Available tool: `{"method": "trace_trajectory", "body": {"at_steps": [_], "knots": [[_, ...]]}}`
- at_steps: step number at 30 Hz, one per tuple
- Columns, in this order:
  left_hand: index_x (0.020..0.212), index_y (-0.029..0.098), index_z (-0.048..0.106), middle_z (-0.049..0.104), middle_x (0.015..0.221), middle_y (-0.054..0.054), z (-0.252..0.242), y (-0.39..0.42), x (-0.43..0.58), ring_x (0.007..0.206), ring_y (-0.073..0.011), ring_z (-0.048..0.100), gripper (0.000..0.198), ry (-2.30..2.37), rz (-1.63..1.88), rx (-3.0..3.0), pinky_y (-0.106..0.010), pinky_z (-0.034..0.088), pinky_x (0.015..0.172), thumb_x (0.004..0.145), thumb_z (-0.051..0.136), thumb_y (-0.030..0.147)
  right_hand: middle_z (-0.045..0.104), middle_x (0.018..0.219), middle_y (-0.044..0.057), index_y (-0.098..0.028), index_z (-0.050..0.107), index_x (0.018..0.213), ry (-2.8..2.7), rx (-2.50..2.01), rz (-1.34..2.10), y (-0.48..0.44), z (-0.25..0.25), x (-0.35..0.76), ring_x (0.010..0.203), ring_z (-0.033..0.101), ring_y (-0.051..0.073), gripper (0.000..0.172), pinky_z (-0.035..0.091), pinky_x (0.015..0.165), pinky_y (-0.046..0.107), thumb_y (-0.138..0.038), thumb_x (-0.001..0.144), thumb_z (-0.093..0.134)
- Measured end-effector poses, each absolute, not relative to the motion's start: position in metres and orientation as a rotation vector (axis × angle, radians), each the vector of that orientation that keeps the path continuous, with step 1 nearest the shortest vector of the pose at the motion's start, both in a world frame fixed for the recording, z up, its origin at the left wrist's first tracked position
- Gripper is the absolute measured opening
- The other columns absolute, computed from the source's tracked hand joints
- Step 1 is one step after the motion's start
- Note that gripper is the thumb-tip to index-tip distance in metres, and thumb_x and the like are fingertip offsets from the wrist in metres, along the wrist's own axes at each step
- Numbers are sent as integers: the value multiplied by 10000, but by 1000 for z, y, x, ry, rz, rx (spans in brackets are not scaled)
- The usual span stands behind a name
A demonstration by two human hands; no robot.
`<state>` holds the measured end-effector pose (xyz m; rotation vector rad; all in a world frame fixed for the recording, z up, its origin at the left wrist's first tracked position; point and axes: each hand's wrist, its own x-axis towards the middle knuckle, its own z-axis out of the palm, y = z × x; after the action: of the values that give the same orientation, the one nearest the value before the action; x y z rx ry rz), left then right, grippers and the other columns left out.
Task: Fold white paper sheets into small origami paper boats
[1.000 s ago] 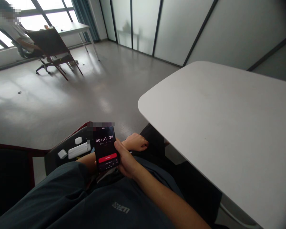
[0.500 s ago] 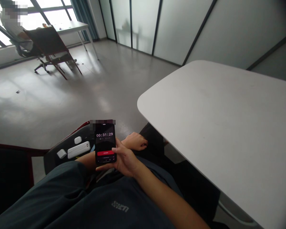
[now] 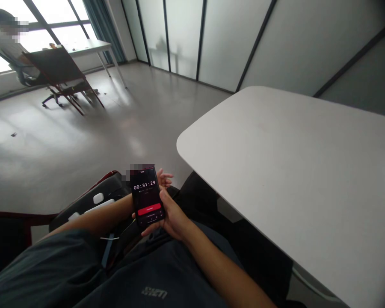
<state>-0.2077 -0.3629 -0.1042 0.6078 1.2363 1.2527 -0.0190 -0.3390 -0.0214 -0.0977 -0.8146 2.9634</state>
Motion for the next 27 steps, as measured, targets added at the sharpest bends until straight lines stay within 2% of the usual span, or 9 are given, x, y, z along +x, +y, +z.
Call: {"method": "trace_trajectory", "body": {"at_steps": [2,4,7,10,13,15,18,23,27], "knots": [[1284,156,658,753,1033,-127,-85,-385,-234,886,-230,722,606,1110,1270,368,-345,565,814,938,544,641,639,1260,82,-354,376,1428,-894,-205,2923,-334,-28,-22,859,748,249,563,656,551,417,-652,973,521],[1369,151,610,725,1198,-173,-61,-407,-254,1063,-316,704,785,1088,1262,205,-464,553,940,918,435,770,652,1206,86,-327,422,1395,-977,-330,2895,-334,-35,-27,799,745,236,545,641,503,389,-664,975,504],[1428,147,560,672,1313,-201,-24,-426,-272,1194,-362,649,857,1193,1247,148,-514,527,1000,908,389,805,667,1091,81,-290,485,1342,-1061,-488,2867,-341,-48,-36,741,727,223,555,627,480,376,-697,964,485],[1455,187,532,661,1311,-185,3,-428,-277,1161,-339,657,798,1356,1082,234,-487,559,940,904,488,763,656,1105,84,-290,519,1332,-1133,-575,2838,-348,-57,-45,763,713,226,569,631,499,393,-710,948,505],[1463,261,528,668,1282,-151,15,-423,-276,1093,-309,673,727,1498,865,327,-437,593,843,892,586,707,624,1228,109,-297,539,1358,-1260,-569,2815,-351,-61,-54,897,696,264,611,644,542,424,-731,927,520],[1420,270,577,674,1274,-145,15,-420,-273,1048,-298,682,720,1627,740,357,-363,598,742,852,637,709,590,1310,118,-309,528,1394,-1329,-543,2806,-354,-60,-60,986,673,293,658,650,568,451,-752,909,529],[1311,253,666,701,1231,-124,5,-420,-268,948,-260,696,677,1892,633,398,-240,526,574,791,702,684,534,1409,116,-336,483,1446,-1310,-501,2838,-359,-57,-71,1054,657,312,704,656,629,505,-763,891,549],[1158,241,741,744,1159,-70,-26,-432,-290,860,-214,697,485,2091,603,517,-208,487,516,809,636,560,485,1489,112,-345,392,1505,-1223,-367,2969,-363,-52,-77,1114,654,294,742,643,788,565,-740,900,566],[1131,224,737,761,1080,-62,-56,-458,-336,733,-199,691,456,2182,473,511,-239,496,510,817,571,510,335,1609,187,-312,175,1614,-1310,-505,3013,-355,-60,-64,1209,609,337,1000,631,835,555,-735,844,655]]}}
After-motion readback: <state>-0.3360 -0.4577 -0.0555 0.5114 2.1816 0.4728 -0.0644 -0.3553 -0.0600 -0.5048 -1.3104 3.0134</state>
